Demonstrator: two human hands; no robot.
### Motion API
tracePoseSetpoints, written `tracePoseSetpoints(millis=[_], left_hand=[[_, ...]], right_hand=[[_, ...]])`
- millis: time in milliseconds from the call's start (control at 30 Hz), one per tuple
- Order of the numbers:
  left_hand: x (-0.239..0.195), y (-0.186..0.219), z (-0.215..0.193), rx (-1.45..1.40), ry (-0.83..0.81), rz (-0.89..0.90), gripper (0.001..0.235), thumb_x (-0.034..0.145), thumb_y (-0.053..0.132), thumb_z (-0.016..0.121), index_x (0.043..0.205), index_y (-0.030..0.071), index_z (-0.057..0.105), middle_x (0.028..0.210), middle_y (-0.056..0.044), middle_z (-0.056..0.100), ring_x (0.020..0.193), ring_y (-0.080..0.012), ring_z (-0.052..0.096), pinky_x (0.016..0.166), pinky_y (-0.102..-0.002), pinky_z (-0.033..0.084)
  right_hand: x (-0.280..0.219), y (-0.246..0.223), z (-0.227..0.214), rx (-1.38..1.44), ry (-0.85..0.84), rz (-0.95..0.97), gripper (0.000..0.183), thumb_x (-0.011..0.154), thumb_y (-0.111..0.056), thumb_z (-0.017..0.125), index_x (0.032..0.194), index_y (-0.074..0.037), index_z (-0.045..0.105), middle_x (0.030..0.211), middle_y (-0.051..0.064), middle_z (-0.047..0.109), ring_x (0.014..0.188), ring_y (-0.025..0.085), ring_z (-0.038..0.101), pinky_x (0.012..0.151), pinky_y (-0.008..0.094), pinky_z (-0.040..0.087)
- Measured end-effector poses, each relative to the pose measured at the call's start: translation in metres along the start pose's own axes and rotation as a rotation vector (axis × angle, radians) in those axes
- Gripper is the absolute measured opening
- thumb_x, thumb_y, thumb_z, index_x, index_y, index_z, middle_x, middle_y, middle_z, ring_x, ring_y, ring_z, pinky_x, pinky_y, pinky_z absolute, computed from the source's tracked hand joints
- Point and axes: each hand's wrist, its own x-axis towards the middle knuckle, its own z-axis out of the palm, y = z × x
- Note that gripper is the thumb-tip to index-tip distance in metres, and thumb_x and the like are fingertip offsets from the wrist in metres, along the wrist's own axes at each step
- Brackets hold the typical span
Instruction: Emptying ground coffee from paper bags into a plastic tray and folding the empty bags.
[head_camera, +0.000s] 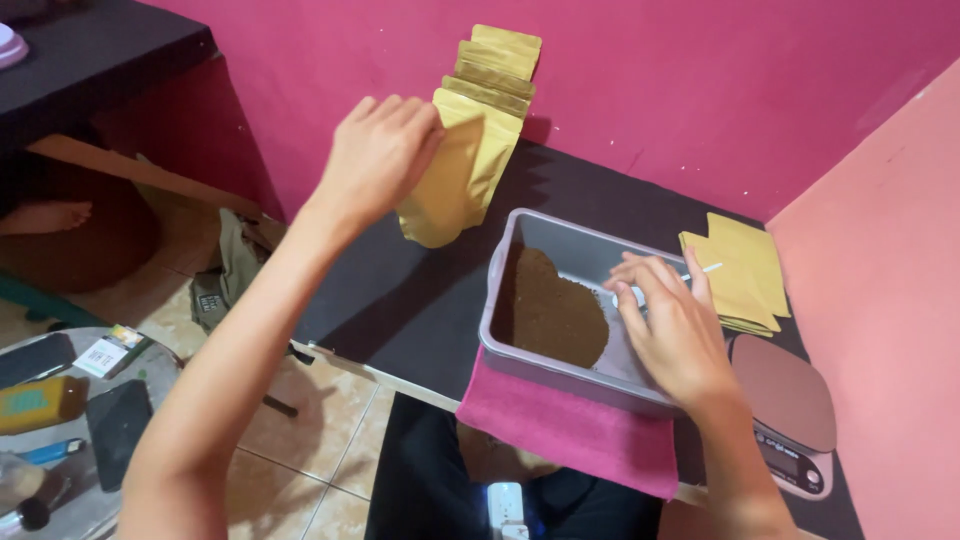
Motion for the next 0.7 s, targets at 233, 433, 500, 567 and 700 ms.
tracePoseSetpoints(millis=[233,433,500,567,700], left_hand=[[-0.030,0.029,-0.111,-0.188,-0.302,-0.347,0.024,0.113,0.026,0.055,0.099,0.009,0.046,0.089,-0.008,0.059,0.055,-0.0347,0.058,0.038,-0.049,0.044],[-0.049,0.058,-0.162,-0.338,-0.463,-0.713,0.021,0.108,0.035,0.048,0.101,0.016,0.054,0.087,-0.007,0.069,0.072,-0.0433,0.064,0.056,-0.053,0.045],[-0.054,0.055,-0.167,-0.340,-0.449,-0.724,0.019,0.108,0.039,0.050,0.103,0.022,0.058,0.089,-0.004,0.071,0.079,-0.0390,0.068,0.063,-0.053,0.051],[-0.055,0.060,-0.172,-0.349,-0.446,-0.739,0.017,0.107,0.042,0.052,0.105,0.029,0.062,0.090,-0.001,0.072,0.086,-0.0348,0.072,0.071,-0.052,0.057],[-0.056,0.067,-0.179,-0.484,-0.499,-0.836,0.017,0.103,0.037,0.053,0.108,0.023,0.063,0.084,-0.014,0.074,0.086,-0.0450,0.072,0.071,-0.059,0.055]], right_hand=[[-0.018,-0.111,0.010,0.515,0.277,-0.205,0.017,0.089,0.007,0.054,0.086,-0.006,0.064,0.107,0.009,0.070,0.110,0.025,0.063,0.101,0.038,0.047],[-0.010,-0.174,0.046,1.160,-0.144,-0.021,0.015,0.102,-0.015,0.057,0.108,-0.004,0.065,0.084,0.007,0.076,0.079,0.015,0.076,0.078,0.026,0.061],[0.002,-0.178,0.073,1.223,-0.104,-0.001,0.016,0.102,-0.016,0.059,0.113,-0.008,0.067,0.086,0.007,0.078,0.079,0.015,0.075,0.080,0.030,0.060],[0.008,-0.182,0.085,1.285,-0.070,0.031,0.019,0.101,-0.016,0.061,0.118,-0.011,0.069,0.087,0.007,0.079,0.079,0.015,0.074,0.082,0.035,0.059],[0.017,-0.185,0.081,1.277,-0.060,0.070,0.020,0.104,-0.019,0.055,0.114,-0.010,0.070,0.092,0.010,0.080,0.089,0.016,0.074,0.089,0.038,0.059]])
